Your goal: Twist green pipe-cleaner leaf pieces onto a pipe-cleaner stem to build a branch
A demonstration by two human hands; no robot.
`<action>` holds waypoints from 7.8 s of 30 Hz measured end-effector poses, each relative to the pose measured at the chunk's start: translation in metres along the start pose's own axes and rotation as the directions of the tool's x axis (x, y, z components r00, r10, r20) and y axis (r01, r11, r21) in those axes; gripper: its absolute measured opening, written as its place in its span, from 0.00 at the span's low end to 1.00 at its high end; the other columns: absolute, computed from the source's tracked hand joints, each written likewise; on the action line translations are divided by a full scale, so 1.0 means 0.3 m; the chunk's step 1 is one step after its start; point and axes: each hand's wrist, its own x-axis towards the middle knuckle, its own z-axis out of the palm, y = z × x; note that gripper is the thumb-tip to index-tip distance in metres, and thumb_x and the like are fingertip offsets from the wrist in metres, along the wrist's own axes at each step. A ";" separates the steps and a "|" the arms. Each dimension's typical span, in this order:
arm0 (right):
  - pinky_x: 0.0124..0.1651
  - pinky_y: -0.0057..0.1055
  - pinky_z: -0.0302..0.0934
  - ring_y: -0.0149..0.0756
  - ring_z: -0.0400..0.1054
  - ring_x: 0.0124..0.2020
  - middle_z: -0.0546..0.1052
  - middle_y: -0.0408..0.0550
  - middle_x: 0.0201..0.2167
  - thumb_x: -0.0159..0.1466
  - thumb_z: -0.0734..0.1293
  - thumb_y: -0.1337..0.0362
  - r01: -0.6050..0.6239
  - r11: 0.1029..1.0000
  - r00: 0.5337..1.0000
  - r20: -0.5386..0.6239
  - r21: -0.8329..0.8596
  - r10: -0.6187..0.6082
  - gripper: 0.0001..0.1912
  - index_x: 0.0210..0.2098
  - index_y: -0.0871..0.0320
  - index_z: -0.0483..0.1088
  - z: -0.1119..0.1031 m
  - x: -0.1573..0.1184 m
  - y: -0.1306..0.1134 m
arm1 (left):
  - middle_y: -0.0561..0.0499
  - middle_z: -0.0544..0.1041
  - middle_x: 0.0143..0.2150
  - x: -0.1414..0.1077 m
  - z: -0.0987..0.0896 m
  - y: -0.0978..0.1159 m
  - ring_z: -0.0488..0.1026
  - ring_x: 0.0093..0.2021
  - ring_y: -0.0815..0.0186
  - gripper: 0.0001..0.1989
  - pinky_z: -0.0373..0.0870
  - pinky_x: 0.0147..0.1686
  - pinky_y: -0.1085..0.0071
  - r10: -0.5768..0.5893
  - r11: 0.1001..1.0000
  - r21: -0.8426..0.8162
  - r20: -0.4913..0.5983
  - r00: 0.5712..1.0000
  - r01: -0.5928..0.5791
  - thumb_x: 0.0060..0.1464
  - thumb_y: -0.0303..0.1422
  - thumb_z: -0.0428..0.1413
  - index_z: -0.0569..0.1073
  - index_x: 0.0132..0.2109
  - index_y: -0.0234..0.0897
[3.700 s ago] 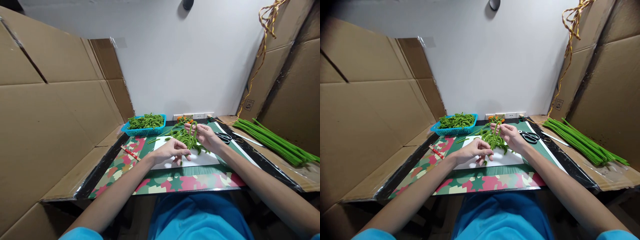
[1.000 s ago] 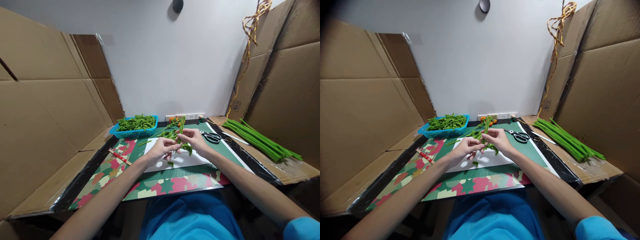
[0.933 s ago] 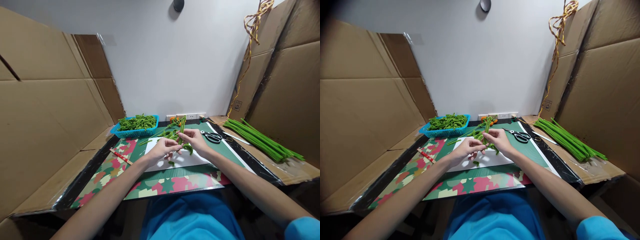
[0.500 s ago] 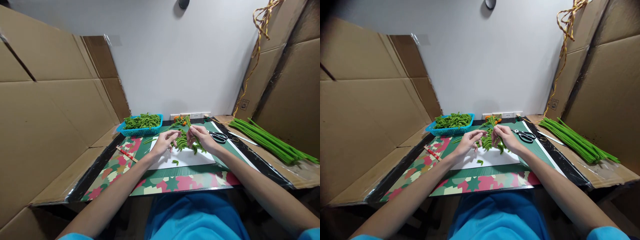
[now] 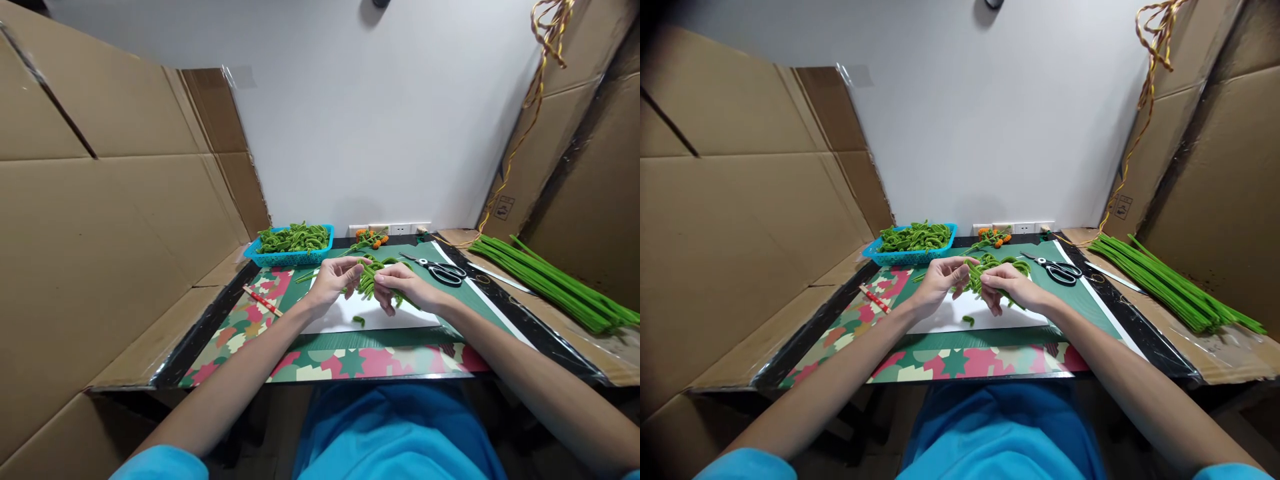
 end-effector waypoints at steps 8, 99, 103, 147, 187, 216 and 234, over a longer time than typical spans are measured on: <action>0.25 0.30 0.64 0.34 0.70 0.19 0.74 0.44 0.21 0.69 0.69 0.48 -0.026 0.996 0.998 0.054 0.091 0.021 0.24 0.24 0.56 0.64 0.006 0.001 0.011 | 0.56 0.68 0.20 0.004 -0.005 -0.021 0.60 0.18 0.75 0.29 0.56 0.14 0.77 0.048 0.999 -0.003 -0.067 0.997 -0.049 0.49 0.48 0.72 0.83 0.50 0.29; 0.27 0.31 0.52 0.34 0.61 0.20 0.74 0.44 0.21 0.72 0.64 0.46 -0.067 0.520 0.874 -0.301 -0.852 -0.381 0.21 0.37 0.55 0.76 -0.081 -0.022 0.055 | 0.42 0.85 0.37 -0.002 -0.006 -0.074 0.69 0.15 0.74 0.26 0.56 0.11 0.77 0.040 0.997 0.073 -0.278 0.960 -0.020 0.52 0.51 0.68 0.80 0.43 0.29; 0.30 0.32 0.57 0.36 0.67 0.24 0.80 0.48 0.29 0.73 0.64 0.51 -0.089 0.443 0.838 -0.307 -0.892 -0.451 0.16 0.43 0.54 0.78 -0.109 -0.025 0.064 | 0.42 0.84 0.40 0.005 -0.021 -0.079 0.70 0.15 0.75 0.26 0.54 0.10 0.78 0.016 0.999 0.046 -0.314 0.949 -0.002 0.52 0.51 0.68 0.78 0.43 0.30; 0.33 0.29 0.62 0.34 0.73 0.25 0.84 0.47 0.35 0.76 0.63 0.62 0.074 0.259 0.837 -0.081 -0.963 -0.541 0.11 0.46 0.55 0.78 -0.076 -0.013 0.119 | 0.44 0.85 0.37 -0.011 -0.009 -0.094 0.76 0.18 0.67 0.24 0.59 0.11 0.77 -0.045 0.995 0.082 -0.138 0.989 0.056 0.52 0.50 0.69 0.76 0.43 0.34; 0.35 0.29 0.69 0.35 0.76 0.33 0.81 0.50 0.38 0.76 0.63 0.64 0.172 0.140 0.704 0.022 -0.975 -0.710 0.10 0.46 0.55 0.77 -0.051 -0.010 0.119 | 0.45 0.82 0.38 -0.024 -0.022 -0.081 0.73 0.20 0.74 0.28 0.60 0.13 0.80 -0.246 0.948 -0.227 -0.070 0.967 0.224 0.45 0.48 0.74 0.71 0.40 0.33; 0.27 0.28 0.52 0.29 0.70 0.21 0.81 0.43 0.24 0.74 0.65 0.63 -0.009 0.042 0.694 -0.037 -0.999 -0.719 0.14 0.34 0.57 0.78 -0.042 -0.004 0.142 | 0.46 0.82 0.36 -0.022 0.043 -0.069 0.72 0.17 0.72 0.28 0.61 0.13 0.76 -0.053 0.999 0.000 -0.098 0.994 0.053 0.52 0.55 0.67 0.73 0.41 0.33; 0.28 0.28 0.54 0.31 0.63 0.22 0.73 0.42 0.23 0.73 0.61 0.66 0.108 0.241 0.793 -0.063 -0.965 -0.607 0.12 0.32 0.55 0.67 0.007 0.004 0.106 | 0.51 0.78 0.28 -0.032 0.035 -0.061 0.70 0.16 0.72 0.24 0.58 0.12 0.77 -0.005 0.994 0.111 -0.097 0.995 0.015 0.54 0.50 0.67 0.76 0.44 0.34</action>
